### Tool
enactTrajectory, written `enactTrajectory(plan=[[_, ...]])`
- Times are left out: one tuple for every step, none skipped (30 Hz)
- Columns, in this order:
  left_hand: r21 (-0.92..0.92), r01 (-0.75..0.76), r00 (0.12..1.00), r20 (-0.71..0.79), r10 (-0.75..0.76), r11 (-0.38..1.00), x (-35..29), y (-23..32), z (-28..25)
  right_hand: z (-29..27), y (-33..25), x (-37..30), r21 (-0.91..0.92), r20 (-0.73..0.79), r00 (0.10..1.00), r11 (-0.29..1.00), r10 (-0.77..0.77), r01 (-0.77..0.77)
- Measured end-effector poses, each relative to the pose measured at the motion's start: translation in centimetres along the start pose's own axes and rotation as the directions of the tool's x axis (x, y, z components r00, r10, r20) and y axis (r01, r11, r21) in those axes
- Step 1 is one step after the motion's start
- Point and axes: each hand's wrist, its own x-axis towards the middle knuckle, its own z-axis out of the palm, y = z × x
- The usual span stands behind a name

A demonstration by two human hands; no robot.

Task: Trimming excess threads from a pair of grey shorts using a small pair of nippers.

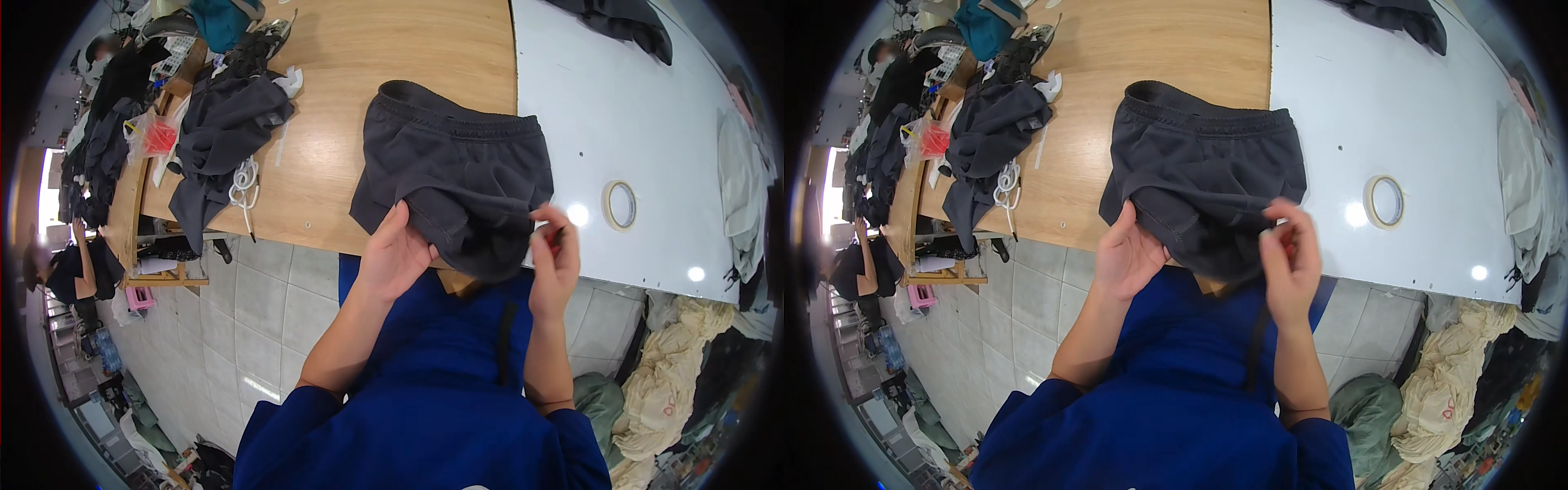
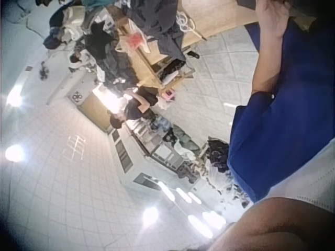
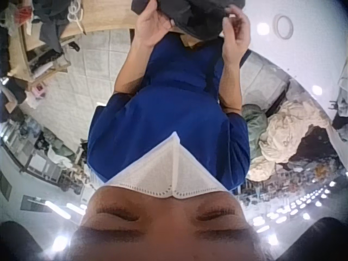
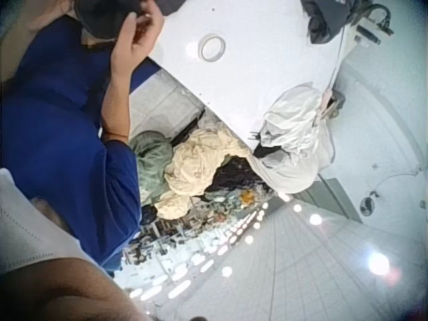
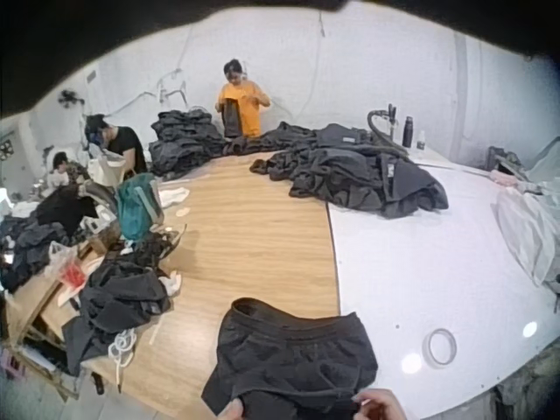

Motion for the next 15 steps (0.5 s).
enactTrajectory(plan=[[0.0,0.016,1.0,0.018,-0.016,1.0,0.1,-0.2,0.3,-0.1,-0.1,-0.3,-0.062,0.12,0.985,0.989,-0.125,0.133],[0.004,0.029,0.999,0.036,-0.029,1.0,0.1,-0.3,0.7,0.4,-0.5,-0.4,-0.131,0.167,0.965,0.966,-0.202,0.224],[0.004,0.034,0.999,0.038,-0.035,0.999,0.2,-0.4,0.9,0.8,-1.5,-0.5,-0.175,0.233,0.961,0.966,-0.147,0.19],[-0.013,0.035,0.997,0.076,-0.034,0.999,0.3,-0.5,1.2,1.4,-2.0,-0.5,-0.201,0.263,0.959,0.966,-0.104,0.16],[-0.029,0.035,0.993,0.114,-0.031,0.999,0.3,-0.5,1.4,1.9,-2.3,-0.6,-0.227,0.292,0.954,0.965,-0.062,0.132],[-0.028,0.037,0.993,0.113,-0.033,0.999,0.3,-0.5,1.8,2.0,-2.2,-0.8,-0.227,0.324,0.946,0.968,-0.028,0.106],[-0.057,0.027,0.993,0.114,-0.021,0.998,0.3,-0.6,2.2,2.1,-1.8,-1.1,-0.226,0.323,0.946,0.968,-0.027,0.105],[-0.086,0.018,0.993,0.114,-0.008,0.996,0.3,-0.7,2.3,2.1,-1.3,-1.4,-0.187,0.307,0.952,0.981,0.005,0.055],[-0.085,0.018,0.994,0.112,-0.008,0.996,0.3,-0.6,2.3,2.2,-0.9,-1.7,-0.147,0.293,0.955,0.989,0.038,0.006],[-0.088,0.016,0.993,0.12,-0.006,0.996,0.3,-0.6,2.2,2.2,-0.7,-2.0,-0.064,0.272,0.958,0.995,0.094,-0.08],[-0.091,0.016,0.992,0.128,-0.005,0.996,0.3,-0.7,2.1,2.2,-0.3,-2.1,-0.064,0.272,0.958,0.995,0.097,-0.082],[-0.091,0.018,0.992,0.126,-0.006,0.996,0.2,-0.7,2.0,2.2,0.0,-2.2,0.015,0.234,0.968,0.995,0.093,-0.099],[-0.105,0.016,0.994,0.11,-0.005,0.994,0.2,-0.8,1.9,2.2,0.1,-2.3,0.094,0.195,0.976,0.989,0.092,-0.112],[-0.118,0.014,0.996,0.093,-0.003,0.993,0.1,-0.9,1.9,2.3,-0.2,-2.1,0.091,0.172,0.981,0.99,0.088,-0.105],[-0.118,0.015,0.996,0.092,-0.004,0.993,0.0,-0.9,1.9,2.2,0.0,-1.9,0.092,0.171,0.981,0.99,0.089,-0.106]])
